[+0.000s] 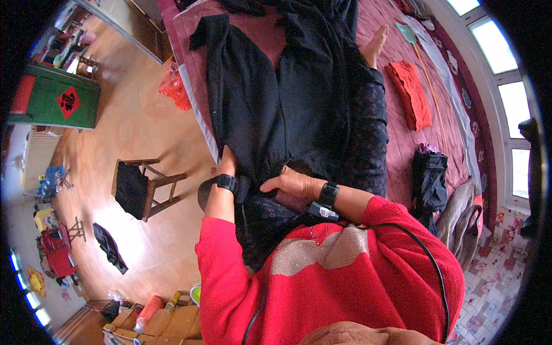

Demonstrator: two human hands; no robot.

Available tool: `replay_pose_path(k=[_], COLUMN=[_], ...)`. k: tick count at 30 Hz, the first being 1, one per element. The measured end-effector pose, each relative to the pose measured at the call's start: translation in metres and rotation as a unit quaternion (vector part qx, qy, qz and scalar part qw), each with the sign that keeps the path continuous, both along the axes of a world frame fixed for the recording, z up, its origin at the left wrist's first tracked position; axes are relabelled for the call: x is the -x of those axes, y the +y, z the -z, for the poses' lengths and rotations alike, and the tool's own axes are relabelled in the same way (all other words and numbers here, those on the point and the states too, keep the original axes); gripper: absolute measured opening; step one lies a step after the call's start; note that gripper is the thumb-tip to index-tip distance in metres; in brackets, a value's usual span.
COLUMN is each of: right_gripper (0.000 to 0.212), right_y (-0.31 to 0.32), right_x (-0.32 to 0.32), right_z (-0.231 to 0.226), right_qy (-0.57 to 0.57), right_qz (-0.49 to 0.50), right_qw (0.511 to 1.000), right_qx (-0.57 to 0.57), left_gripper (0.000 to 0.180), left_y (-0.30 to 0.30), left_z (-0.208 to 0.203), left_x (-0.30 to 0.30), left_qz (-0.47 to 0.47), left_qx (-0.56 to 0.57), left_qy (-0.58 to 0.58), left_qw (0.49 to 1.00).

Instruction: The person lies on a bed and folds several black garments by hand. They smooth and align each item, fold it into a compact rectangle, and place it on the bed. The process repeats for multiple pieces of clothing.

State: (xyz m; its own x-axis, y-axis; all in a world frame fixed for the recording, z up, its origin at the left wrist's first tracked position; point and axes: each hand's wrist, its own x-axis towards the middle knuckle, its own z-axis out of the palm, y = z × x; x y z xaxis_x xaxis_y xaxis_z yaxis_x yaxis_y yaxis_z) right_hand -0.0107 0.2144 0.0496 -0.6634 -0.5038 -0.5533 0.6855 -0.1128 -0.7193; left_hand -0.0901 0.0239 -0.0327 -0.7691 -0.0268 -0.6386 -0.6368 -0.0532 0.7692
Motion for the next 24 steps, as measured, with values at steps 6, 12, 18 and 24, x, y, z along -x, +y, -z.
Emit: replay_pose_path(k=[6,12,18,24], right_gripper=[0.037,0.033,0.053,0.03], right_y=[0.013,0.026,0.023,0.016], right_x=[0.002,-0.011,-0.014,-0.008], right_z=[0.014,0.072,0.102,0.057], right_qy=[-0.049,0.256,0.327,0.173], right_qz=[-0.052,-0.124,-0.214,-0.158], right_qw=[0.995,0.95,0.9,0.959], right_qx=[-0.069,-0.13,-0.195,-0.158], left_gripper=[0.056,0.055,0.054,0.04], left_y=[-0.013,-0.012,-0.021,-0.026], left_z=[0.03,0.048,0.036,-0.004], left_x=[0.011,0.014,0.003,-0.017], left_qz=[0.039,0.105,0.239,0.527], left_qx=[0.067,0.16,0.255,0.475], left_qy=[0.001,0.058,0.279,0.276], left_qw=[0.997,0.98,0.895,0.649])
